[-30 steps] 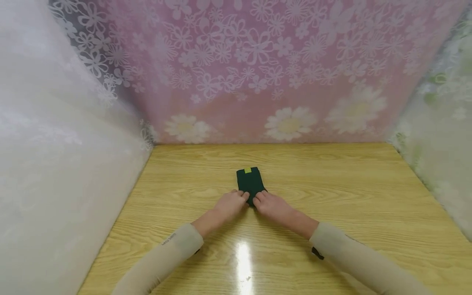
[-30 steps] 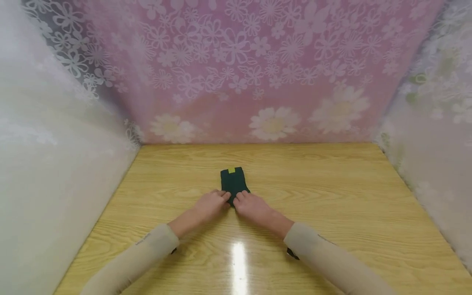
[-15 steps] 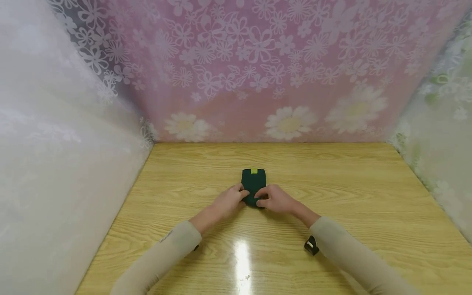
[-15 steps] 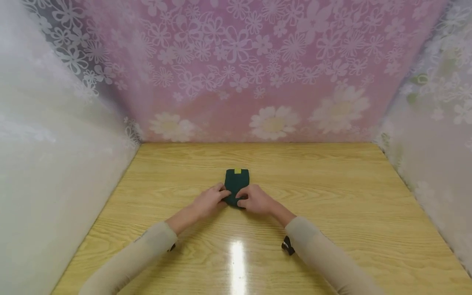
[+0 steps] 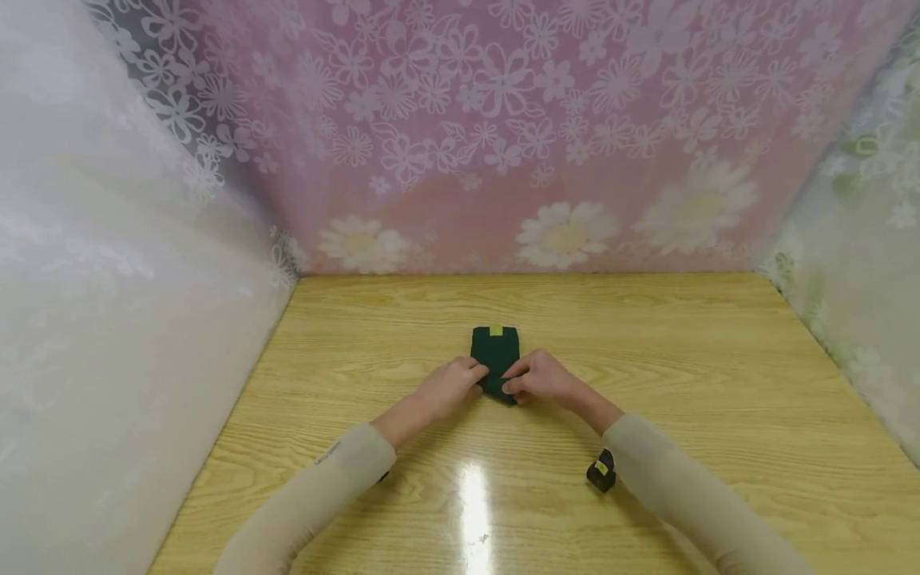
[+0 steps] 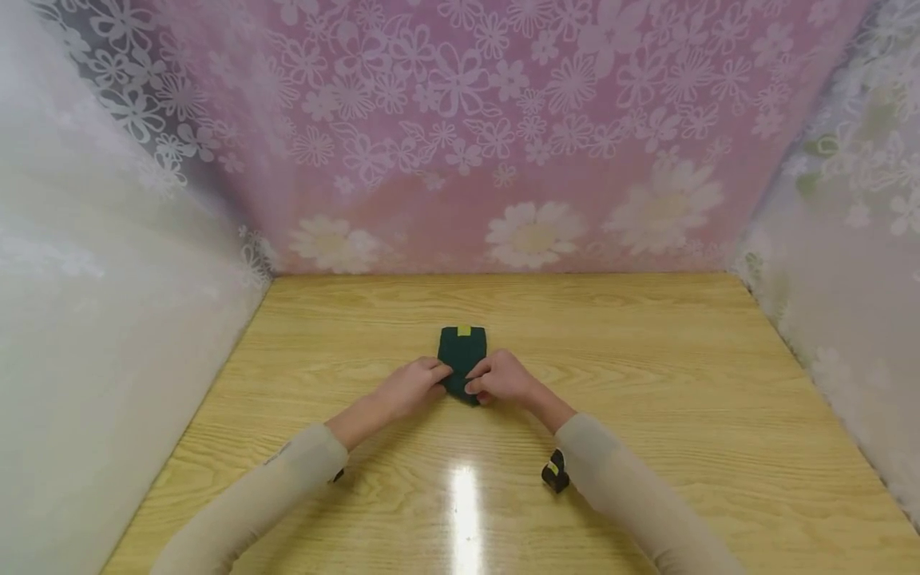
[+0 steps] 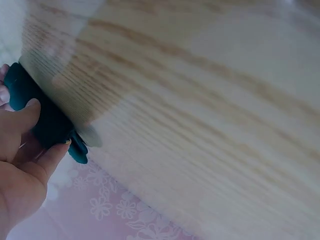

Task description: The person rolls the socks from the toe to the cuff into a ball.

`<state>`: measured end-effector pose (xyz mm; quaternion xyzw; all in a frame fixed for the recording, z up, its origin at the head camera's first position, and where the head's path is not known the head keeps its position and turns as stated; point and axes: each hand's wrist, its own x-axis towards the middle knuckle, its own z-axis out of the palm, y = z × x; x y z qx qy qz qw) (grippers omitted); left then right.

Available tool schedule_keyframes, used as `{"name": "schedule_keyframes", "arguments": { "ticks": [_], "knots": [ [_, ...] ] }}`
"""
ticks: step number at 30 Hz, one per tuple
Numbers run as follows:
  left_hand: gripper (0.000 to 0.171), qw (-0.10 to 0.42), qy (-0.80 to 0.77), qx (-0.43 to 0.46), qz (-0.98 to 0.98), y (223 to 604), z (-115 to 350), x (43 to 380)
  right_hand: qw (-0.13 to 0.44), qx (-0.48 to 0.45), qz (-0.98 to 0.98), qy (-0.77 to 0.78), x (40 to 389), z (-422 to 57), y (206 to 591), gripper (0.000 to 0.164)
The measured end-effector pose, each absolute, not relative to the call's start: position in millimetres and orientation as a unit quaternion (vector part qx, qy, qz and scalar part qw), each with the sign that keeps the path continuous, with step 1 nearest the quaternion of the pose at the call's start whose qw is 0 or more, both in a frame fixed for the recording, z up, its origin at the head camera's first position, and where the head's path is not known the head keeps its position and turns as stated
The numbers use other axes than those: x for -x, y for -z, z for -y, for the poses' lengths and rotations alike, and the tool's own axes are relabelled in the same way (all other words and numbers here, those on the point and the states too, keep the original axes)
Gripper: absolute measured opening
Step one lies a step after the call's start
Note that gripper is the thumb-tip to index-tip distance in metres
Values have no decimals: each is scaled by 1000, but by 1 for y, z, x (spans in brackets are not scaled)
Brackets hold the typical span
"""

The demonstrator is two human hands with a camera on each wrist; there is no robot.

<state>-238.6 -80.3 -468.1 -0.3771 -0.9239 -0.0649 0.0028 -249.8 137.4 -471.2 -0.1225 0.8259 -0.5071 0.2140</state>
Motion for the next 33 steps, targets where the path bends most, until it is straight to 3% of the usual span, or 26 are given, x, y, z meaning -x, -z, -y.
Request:
{"name": "schedule_keyframes", "arguments": {
  "ticks": [4, 10, 13, 17, 22, 29, 33],
  "knots": [
    [15, 17, 36, 400, 916, 471, 78, 241, 147, 177, -865, 445, 242, -137, 473, 20],
    [15, 13, 51, 399, 916, 474, 77, 244, -108, 380, -918, 43, 211, -122, 469, 22],
    [15, 13, 61, 391, 918, 473, 78, 244, -160, 416, -890, -92, 204, -111, 468, 25],
    [17, 4, 74, 392, 917, 471, 80, 245, -131, 392, -904, -108, 204, -106, 469, 27],
    [17, 6, 81, 396, 915, 472, 81, 244, -72, 357, -930, 51, 211, -110, 472, 24],
    [19, 89, -15, 389, 917, 477, 77, 235, 7, 316, -914, 256, 228, -118, 470, 21],
    [21, 96, -54, 360, 927, 475, 75, 230, 74, 284, -894, 338, 239, -123, 467, 23]
  ]
}}
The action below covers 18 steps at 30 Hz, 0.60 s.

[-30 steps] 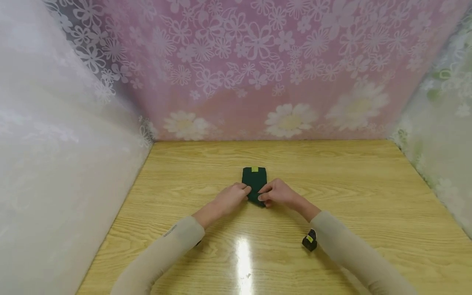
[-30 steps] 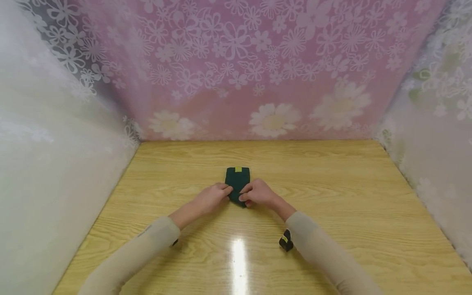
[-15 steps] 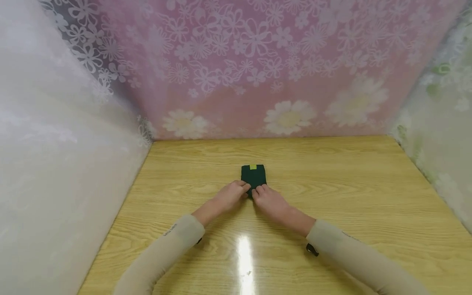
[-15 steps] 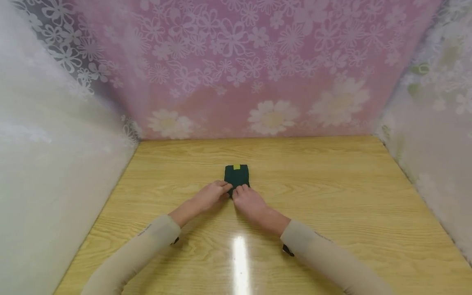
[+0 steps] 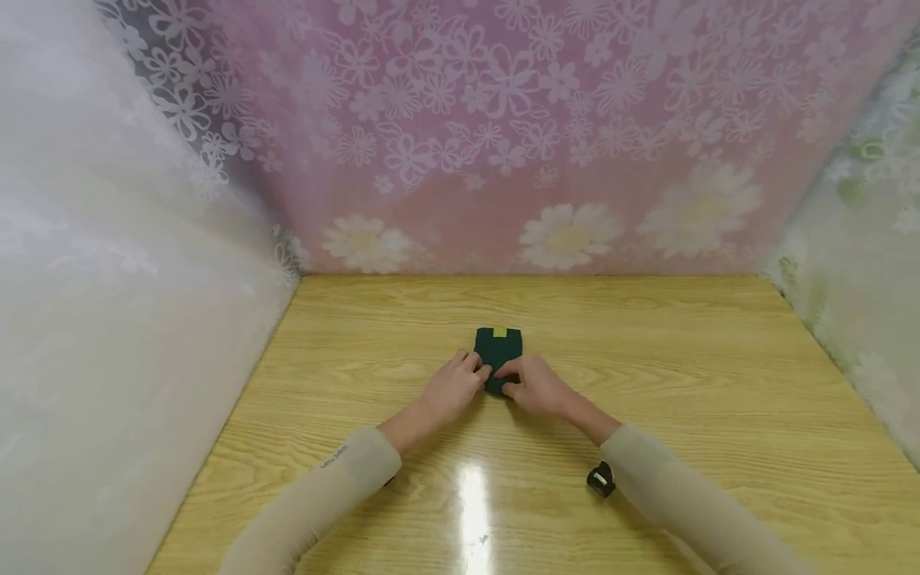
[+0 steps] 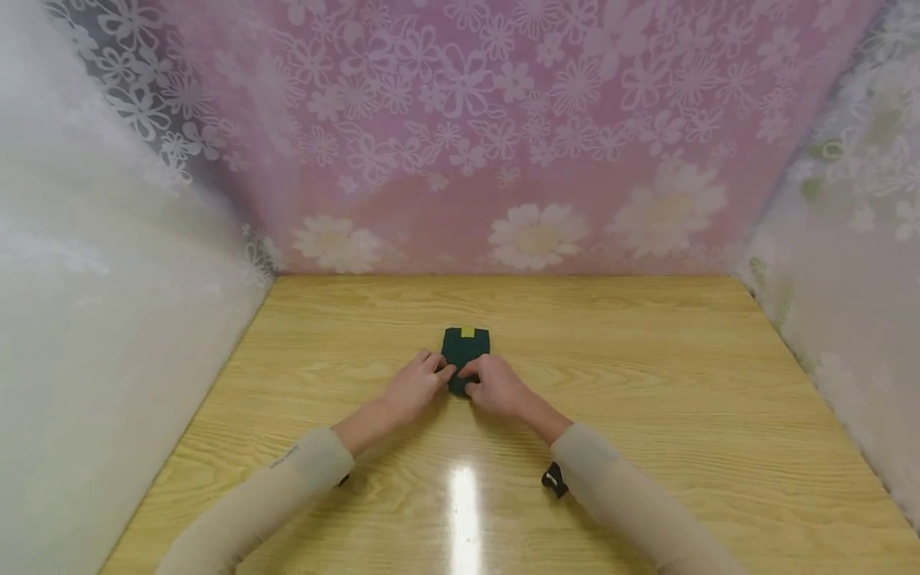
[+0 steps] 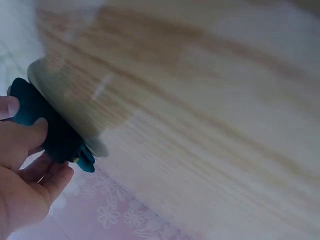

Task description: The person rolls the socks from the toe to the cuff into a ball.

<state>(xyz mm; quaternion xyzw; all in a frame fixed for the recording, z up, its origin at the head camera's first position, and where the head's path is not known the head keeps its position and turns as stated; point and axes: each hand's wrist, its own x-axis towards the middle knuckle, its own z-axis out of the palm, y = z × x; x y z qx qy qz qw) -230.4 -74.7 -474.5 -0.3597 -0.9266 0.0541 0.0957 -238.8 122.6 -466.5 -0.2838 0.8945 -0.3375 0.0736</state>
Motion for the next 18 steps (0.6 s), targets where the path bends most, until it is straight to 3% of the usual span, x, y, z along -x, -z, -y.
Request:
{"name": "schedule_keyframes", "arguments": {
  "ticks": [5, 13, 16, 18],
  "knots": [
    [25, 70, -54, 346, 934, 471, 72, 228, 142, 221, -865, 428, 248, -129, 463, 25],
    [22, 54, -23, 359, 932, 465, 71, 236, 204, 134, -825, 510, 260, -137, 471, 25],
    [23, 25, -32, 364, 931, 464, 68, 242, 185, 134, -831, 507, 257, -137, 473, 24],
    [23, 13, -48, 368, 928, 463, 67, 245, 137, 159, -861, 463, 250, -134, 473, 22]
  ]
}}
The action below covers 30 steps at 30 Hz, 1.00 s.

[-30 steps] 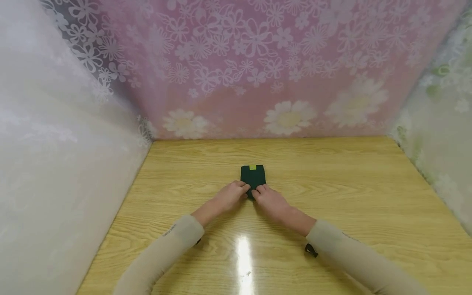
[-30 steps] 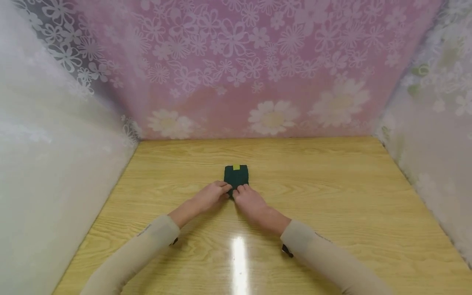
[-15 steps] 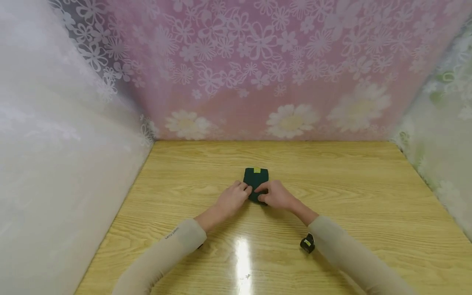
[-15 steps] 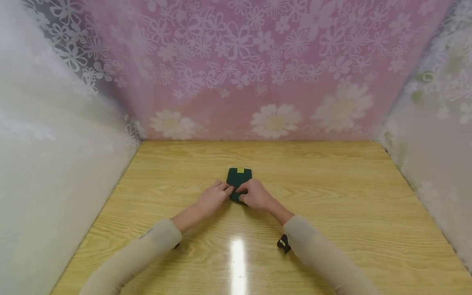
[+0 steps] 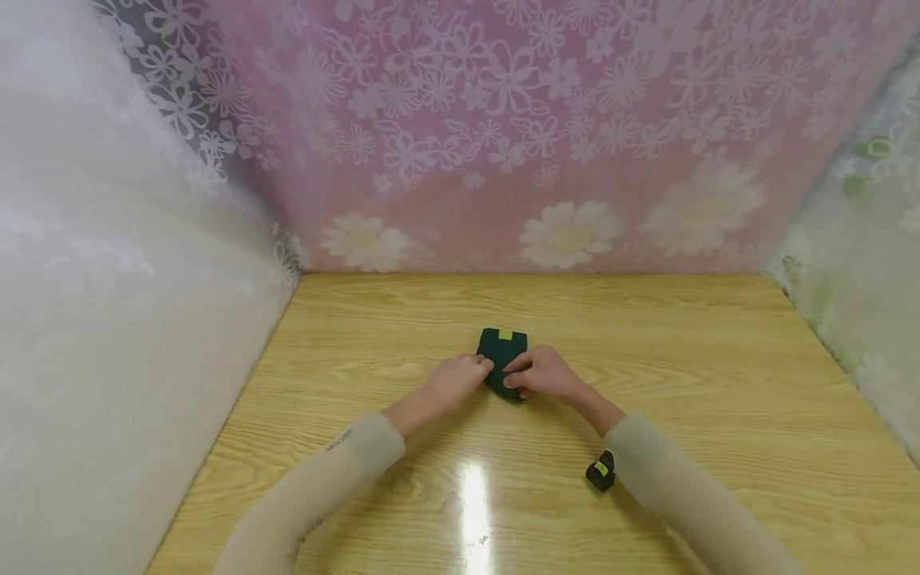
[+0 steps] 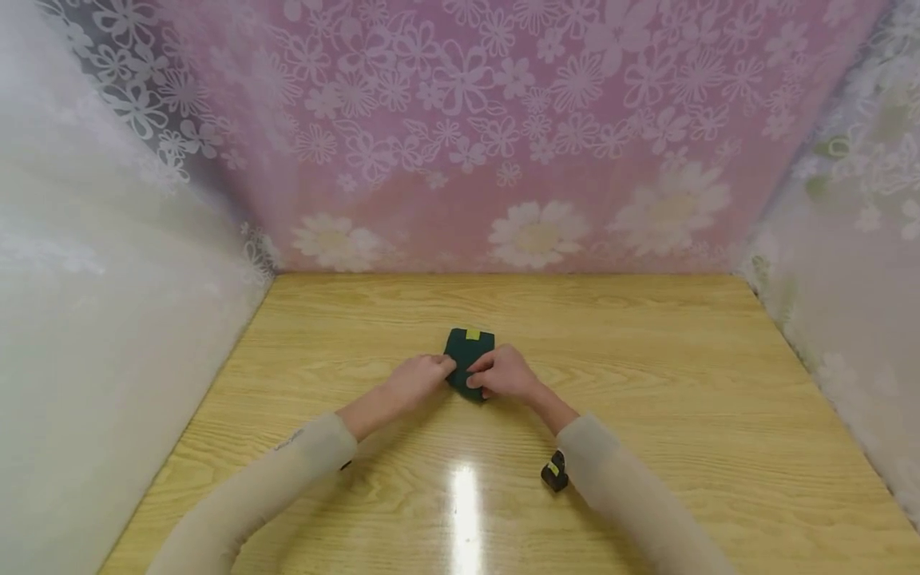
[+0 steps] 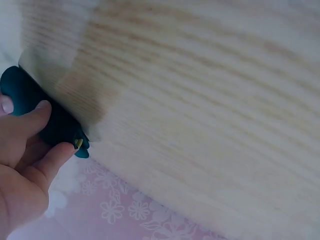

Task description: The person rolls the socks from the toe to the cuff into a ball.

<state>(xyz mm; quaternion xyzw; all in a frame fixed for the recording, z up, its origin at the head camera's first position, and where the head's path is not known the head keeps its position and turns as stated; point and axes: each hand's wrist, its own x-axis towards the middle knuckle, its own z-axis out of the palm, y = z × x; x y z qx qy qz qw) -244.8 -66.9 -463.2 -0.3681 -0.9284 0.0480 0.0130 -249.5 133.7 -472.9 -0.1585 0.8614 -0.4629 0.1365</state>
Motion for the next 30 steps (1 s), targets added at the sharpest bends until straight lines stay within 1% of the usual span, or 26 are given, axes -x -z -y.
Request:
{"name": "schedule_keyframes", "arguments": {
  "ticks": [2, 4, 6, 7, 9, 11, 13, 15, 19, 23, 24, 30],
  "knots": [
    [23, 8, -62, 374, 925, 463, 66, 247, 61, 200, -904, 374, 237, -127, 472, 21],
    [23, 8, -70, 377, 923, 463, 65, 248, -24, 253, -933, 254, 223, -120, 469, 18],
    [23, 10, -68, 376, 924, 463, 66, 250, -93, 297, -941, 134, 212, -113, 468, 20],
    [24, 11, -64, 373, 925, 463, 67, 250, -119, 317, -938, 75, 208, -111, 468, 21],
    [26, 15, -50, 371, 927, 464, 68, 252, -147, 343, -927, -21, 204, -107, 468, 24],
    [27, 15, -24, 371, 928, 464, 70, 254, -147, 356, -919, -78, 203, -106, 469, 30],
    [28, 10, 13, 370, 929, 465, 72, 256, -123, 360, -921, -80, 205, -108, 470, 32],
    [30, 0, 57, 364, 930, 466, 75, 256, -99, 355, -929, -33, 210, -110, 471, 32],
    [35, -18, 121, 344, 931, 466, 79, 256, -56, 336, -934, 110, 222, -117, 472, 30],
    [34, -21, 117, 350, 929, 465, 79, 256, -13, 306, -925, 224, 231, -125, 470, 28],
    [32, -22, 112, 352, 929, 465, 79, 256, 5, 295, -923, 246, 233, -127, 469, 29],
    [26, -34, 107, 359, 926, 463, 76, 257, 78, 257, -899, 347, 243, -135, 469, 29]
  ]
}}
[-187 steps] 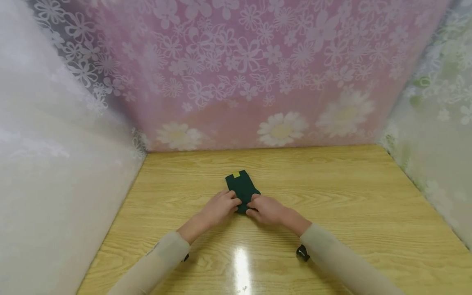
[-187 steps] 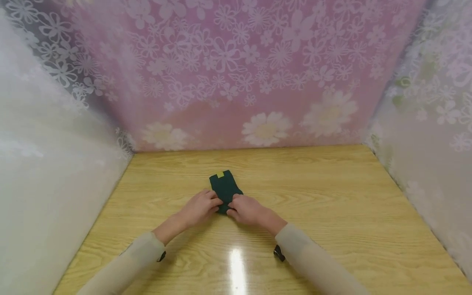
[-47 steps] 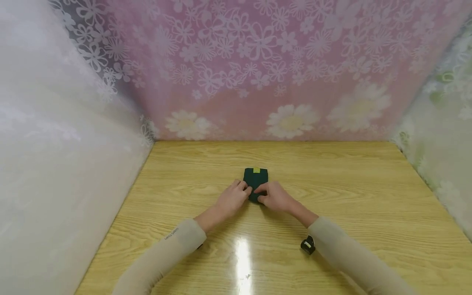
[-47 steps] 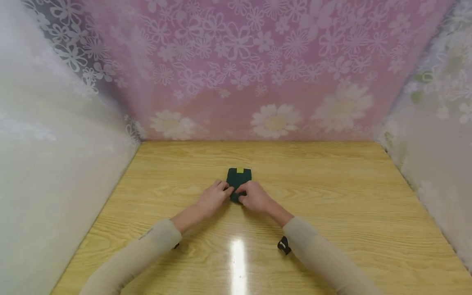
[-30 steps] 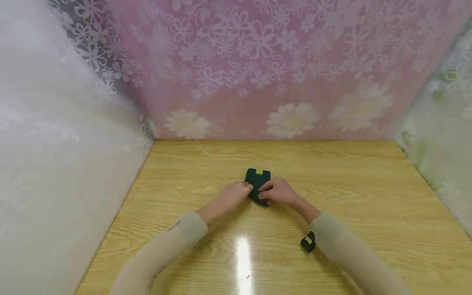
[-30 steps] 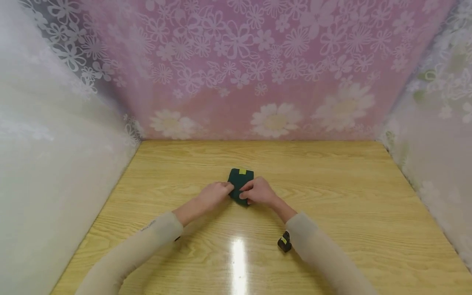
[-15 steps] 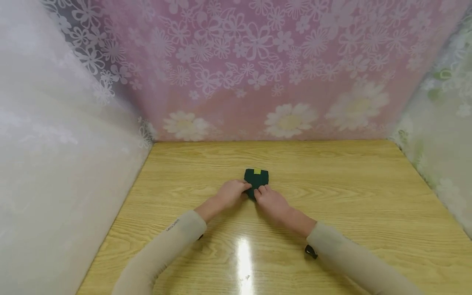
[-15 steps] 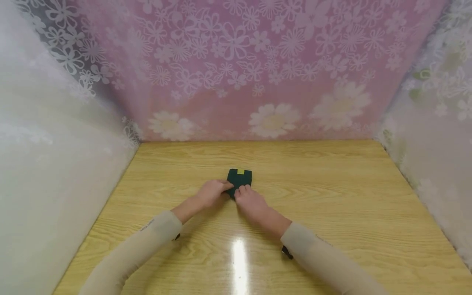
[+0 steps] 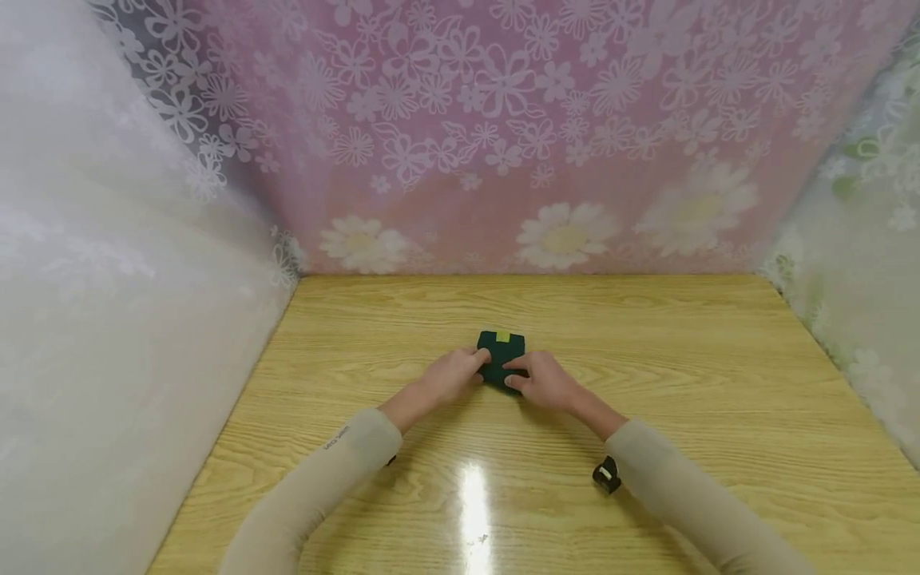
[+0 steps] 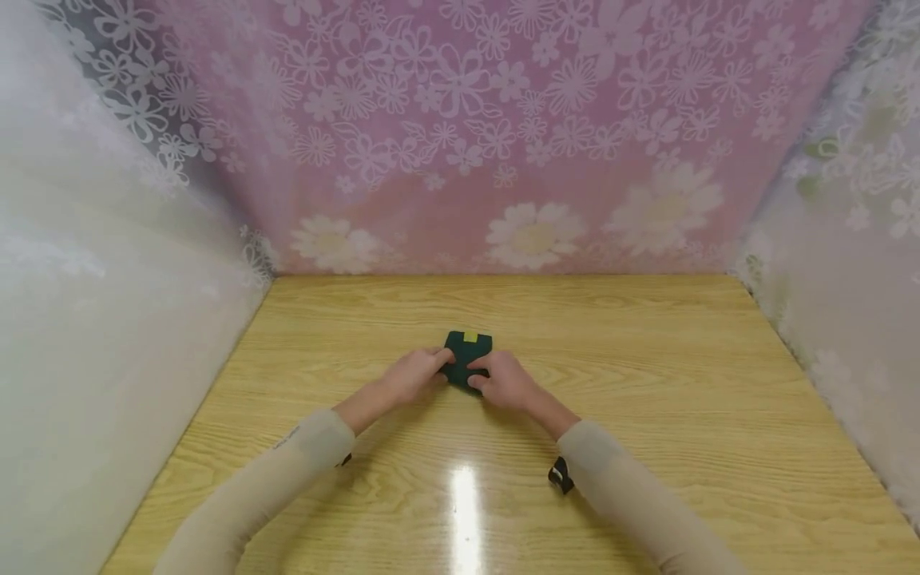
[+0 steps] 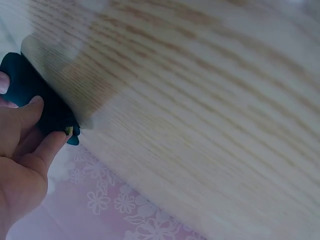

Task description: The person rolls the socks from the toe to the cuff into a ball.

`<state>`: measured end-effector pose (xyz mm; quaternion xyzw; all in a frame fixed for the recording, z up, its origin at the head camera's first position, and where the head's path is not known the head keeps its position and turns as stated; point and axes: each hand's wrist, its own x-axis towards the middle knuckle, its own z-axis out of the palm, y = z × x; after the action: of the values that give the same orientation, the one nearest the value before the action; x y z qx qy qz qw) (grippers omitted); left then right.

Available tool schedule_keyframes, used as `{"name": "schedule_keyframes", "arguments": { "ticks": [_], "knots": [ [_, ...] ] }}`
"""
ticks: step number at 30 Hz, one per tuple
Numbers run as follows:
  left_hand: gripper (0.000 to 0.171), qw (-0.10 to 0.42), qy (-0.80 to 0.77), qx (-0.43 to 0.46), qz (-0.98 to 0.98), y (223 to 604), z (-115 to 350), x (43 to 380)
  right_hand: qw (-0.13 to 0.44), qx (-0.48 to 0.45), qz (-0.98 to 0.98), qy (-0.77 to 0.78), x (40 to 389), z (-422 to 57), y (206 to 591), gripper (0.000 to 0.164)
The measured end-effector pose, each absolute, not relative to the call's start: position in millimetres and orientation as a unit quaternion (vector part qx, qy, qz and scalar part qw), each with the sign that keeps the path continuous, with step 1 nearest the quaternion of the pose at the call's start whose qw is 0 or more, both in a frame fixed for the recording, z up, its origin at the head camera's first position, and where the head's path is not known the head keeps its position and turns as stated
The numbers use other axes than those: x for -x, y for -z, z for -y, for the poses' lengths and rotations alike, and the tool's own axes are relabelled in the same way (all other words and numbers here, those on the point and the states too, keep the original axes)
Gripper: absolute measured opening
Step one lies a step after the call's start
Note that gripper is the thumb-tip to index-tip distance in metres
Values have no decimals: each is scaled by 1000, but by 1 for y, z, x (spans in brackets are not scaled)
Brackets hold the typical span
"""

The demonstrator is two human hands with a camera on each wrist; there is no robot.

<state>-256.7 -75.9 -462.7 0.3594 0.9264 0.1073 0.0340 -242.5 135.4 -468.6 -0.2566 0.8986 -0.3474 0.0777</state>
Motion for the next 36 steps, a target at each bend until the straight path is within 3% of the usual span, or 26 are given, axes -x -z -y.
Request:
{"name": "schedule_keyframes", "arguments": {
  "ticks": [13, 16, 20, 23, 26, 29, 36],
  "knots": [
    [27, 76, -81, -395, -912, 457, 73, 267, 117, 194, -887, 402, 245, -137, 462, 28],
    [27, 81, -85, -398, -910, 457, 73, 269, 72, 199, -910, 356, 239, -132, 460, 24],
    [27, 73, -95, -396, -911, 461, 76, 270, -30, 259, -953, 154, 223, -116, 457, 17],
    [24, 66, -104, -394, -911, 464, 80, 270, -88, 322, -943, -21, 212, -105, 459, 23],
    [23, 67, -115, -396, -908, 464, 82, 268, -121, 360, -920, -101, 208, -101, 463, 31],
    [23, 65, -124, -399, -906, 465, 83, 268, -116, 374, -918, -68, 214, -105, 466, 27],
    [35, 20, -55, -414, -909, 465, 80, 266, -7, 317, -937, 145, 232, -115, 462, 22]
  ]
}}
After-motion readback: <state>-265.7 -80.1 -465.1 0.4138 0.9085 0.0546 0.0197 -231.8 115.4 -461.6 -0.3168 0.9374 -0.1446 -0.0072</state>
